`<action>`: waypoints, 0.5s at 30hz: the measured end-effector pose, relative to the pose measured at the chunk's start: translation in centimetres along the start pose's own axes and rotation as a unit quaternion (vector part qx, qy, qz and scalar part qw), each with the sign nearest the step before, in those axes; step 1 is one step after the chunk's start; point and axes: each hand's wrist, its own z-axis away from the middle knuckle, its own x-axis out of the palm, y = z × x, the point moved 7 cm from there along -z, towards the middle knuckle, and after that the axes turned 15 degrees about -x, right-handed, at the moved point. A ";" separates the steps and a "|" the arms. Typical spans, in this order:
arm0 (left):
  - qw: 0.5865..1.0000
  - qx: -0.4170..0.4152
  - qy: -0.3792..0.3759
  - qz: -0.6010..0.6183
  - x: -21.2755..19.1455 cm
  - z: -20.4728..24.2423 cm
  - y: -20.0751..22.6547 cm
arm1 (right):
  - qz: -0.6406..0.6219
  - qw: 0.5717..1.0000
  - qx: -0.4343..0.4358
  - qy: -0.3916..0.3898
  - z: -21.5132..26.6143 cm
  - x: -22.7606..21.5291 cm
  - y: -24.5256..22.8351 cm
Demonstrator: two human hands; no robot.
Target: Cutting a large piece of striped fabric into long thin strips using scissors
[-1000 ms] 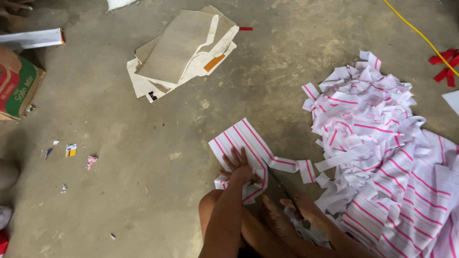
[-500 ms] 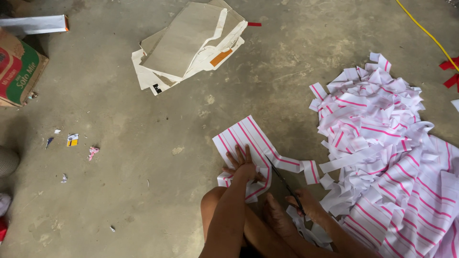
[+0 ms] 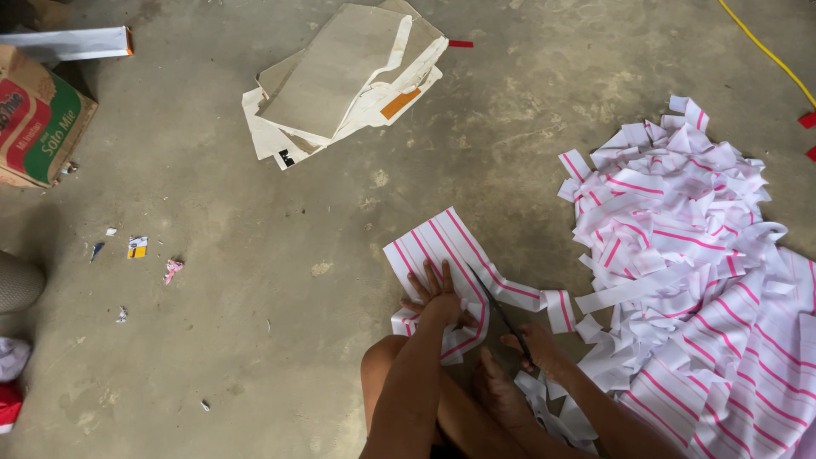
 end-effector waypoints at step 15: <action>1.000 0.003 -0.006 0.019 -3.5 6.6 0.1 | -0.053 0.998 -0.002 0.024 -5.6 0.3 2.8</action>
